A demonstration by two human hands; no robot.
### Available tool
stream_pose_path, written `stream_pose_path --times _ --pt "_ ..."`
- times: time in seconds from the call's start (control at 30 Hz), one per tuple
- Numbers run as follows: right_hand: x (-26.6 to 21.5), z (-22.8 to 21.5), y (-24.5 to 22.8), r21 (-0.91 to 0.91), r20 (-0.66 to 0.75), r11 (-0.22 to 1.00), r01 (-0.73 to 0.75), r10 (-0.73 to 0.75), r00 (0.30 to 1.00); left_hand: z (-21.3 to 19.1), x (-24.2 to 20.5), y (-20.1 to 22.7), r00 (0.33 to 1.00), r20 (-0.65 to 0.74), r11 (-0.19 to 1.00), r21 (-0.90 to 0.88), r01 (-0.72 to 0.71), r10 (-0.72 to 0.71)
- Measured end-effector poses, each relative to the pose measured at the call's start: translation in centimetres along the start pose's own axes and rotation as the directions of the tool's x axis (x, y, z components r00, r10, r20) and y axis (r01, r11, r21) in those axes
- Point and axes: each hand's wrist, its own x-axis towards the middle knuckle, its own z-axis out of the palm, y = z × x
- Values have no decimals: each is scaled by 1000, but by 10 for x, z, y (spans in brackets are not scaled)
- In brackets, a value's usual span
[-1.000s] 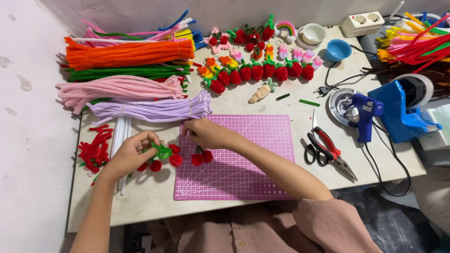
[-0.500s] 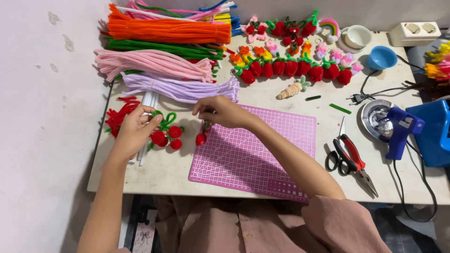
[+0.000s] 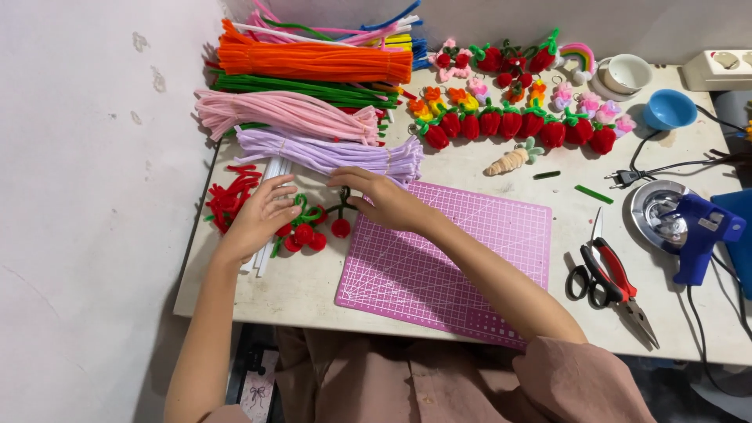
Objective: Assembling decorative cherries from pipe cleaners using a hot glue gun and pliers.
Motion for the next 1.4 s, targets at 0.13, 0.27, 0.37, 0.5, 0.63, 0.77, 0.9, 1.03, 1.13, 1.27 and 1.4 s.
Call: stream_pose_path --times 0.13,0.27,0.37,0.5,0.63,0.77,0.9,1.03,1.13,1.27,1.4 --pt "-43 -15 -4 6 -40 999 -48 49 998 4 -8 20 999 30 918 394 -37 27" --pt "-100 -38 9 19 -172 989 -147 148 974 16 -19 0 939 -66 740 635 -221 337" --pt "-145 -54 25 8 -300 974 -228 219 928 45 -24 -16 891 -50 587 769 -254 451" --pt "-192 -78 22 34 -473 944 -327 303 827 60 -26 -33 839 -41 482 833 -271 542" --pt "-225 -89 -18 110 -583 929 -353 348 734 32 -45 -45 694 -173 526 782 -335 699" --pt "-246 -86 -16 141 -616 917 -373 376 692 24 -52 -44 833 -14 493 812 -314 553" --pt "-243 -78 -21 153 -623 919 -364 376 686 20 -37 -57 852 112 334 887 -318 512" --pt "-237 -70 -25 178 -623 927 -331 367 691 23 -32 -46 787 168 272 878 -393 594" --pt "-230 -62 -24 200 -608 931 -306 363 707 24 -29 -44 727 193 235 865 -443 659" --pt "-215 -51 -33 208 -576 934 -291 357 735 28 -30 -41 641 126 267 835 -480 757" --pt "-189 -37 -44 181 -519 945 -273 328 790 35 -36 -33 437 -9 210 886 -413 899"
